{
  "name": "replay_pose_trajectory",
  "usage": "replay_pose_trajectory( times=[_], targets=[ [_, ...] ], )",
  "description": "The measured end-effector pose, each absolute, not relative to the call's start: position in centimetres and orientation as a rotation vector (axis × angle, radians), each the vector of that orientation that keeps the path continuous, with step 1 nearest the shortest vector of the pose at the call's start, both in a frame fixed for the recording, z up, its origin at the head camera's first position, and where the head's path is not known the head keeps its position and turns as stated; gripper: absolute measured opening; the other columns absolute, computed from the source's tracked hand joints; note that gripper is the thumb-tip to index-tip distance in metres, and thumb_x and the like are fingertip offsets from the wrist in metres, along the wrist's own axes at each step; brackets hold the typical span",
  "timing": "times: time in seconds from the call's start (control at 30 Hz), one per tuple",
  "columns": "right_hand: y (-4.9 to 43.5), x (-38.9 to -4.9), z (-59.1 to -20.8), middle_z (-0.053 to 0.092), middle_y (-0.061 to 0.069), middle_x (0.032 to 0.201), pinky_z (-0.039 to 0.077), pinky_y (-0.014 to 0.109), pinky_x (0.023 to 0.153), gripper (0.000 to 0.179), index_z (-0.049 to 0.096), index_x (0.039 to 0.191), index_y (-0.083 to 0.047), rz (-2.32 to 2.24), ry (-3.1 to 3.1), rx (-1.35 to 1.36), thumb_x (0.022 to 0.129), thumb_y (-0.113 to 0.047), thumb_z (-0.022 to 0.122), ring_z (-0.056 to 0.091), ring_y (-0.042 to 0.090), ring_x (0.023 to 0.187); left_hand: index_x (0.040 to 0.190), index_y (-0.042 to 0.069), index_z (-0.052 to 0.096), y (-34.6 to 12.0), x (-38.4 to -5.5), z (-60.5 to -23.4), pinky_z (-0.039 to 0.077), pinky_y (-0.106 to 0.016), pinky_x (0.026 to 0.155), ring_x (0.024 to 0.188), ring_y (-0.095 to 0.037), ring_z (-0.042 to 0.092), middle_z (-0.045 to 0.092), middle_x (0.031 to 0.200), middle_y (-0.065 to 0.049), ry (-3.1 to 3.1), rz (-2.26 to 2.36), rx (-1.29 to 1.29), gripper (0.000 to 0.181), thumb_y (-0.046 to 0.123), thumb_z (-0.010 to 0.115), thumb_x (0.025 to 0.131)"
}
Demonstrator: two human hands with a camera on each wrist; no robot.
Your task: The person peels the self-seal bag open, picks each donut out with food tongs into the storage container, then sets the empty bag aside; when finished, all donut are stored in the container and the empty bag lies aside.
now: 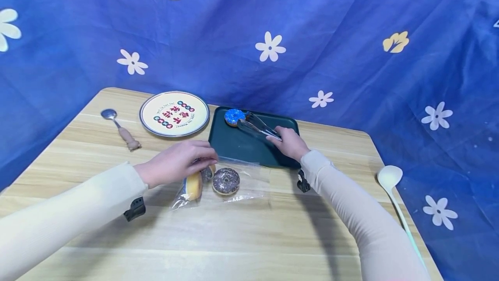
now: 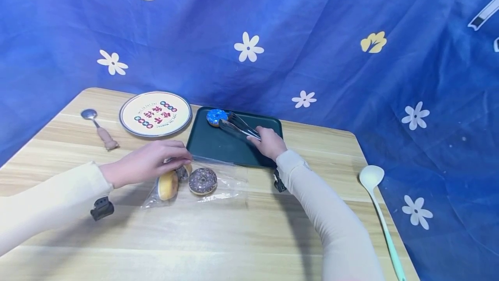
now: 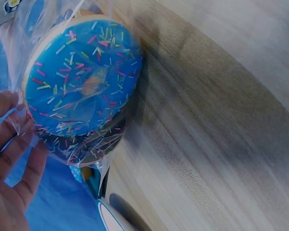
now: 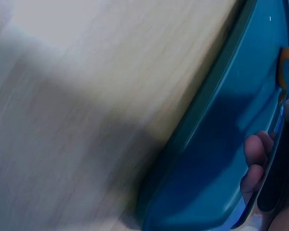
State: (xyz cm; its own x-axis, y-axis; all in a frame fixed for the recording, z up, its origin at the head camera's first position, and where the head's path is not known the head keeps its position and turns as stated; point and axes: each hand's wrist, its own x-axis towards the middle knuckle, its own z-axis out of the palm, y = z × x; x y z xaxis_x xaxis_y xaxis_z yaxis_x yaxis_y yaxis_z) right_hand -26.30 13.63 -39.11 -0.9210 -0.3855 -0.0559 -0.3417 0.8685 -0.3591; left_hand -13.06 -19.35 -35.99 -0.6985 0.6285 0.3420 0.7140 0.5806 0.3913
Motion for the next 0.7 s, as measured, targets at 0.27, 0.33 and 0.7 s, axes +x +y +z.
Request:
replay_pose_trajectory(
  times=[0.27, 0.33, 0.7],
  targets=[
    [15.3, -26.1, -38.4, 0.064, 0.009, 0.088, 0.05, 0.042, 0.077, 0.04, 0.064, 0.121, -0.005, -0.558, 2.939, -0.637, 0.107, -0.042, 0.06, 0.058, 0.025, 0.078, 0.104, 0.015, 0.078, -19.3, -13.1, -36.0, 0.061, -0.031, 0.082, 0.091, -0.006, 0.068, 0.074, 0.101, 0.006, -2.647, -0.767, -1.13, 0.012, 0.008, 0.074, 0.096],
    [16.0, -25.9, -38.1, 0.071, 0.013, 0.1, 0.055, 0.046, 0.085, 0.042, 0.065, 0.126, -0.004, -0.582, 2.945, -0.667, 0.106, -0.041, 0.061, 0.066, 0.029, 0.089, 0.104, 0.015, 0.078, -19.3, -13.2, -36.1, 0.061, -0.031, 0.082, 0.091, -0.006, 0.068, 0.074, 0.101, 0.006, -2.648, -0.77, -1.129, 0.012, 0.008, 0.074, 0.096],
    [20.3, -22.1, -36.5, 0.068, 0.017, 0.14, 0.056, 0.049, 0.104, 0.052, 0.064, 0.141, -0.003, -0.674, 2.87, -0.817, 0.103, -0.038, 0.067, 0.071, 0.026, 0.09, 0.105, 0.017, 0.078, -19.2, -13.3, -36.3, 0.061, -0.03, 0.08, 0.09, -0.005, 0.068, 0.075, 0.102, 0.006, -2.636, -0.752, -1.111, 0.013, 0.009, 0.075, 0.095]
  ],
)
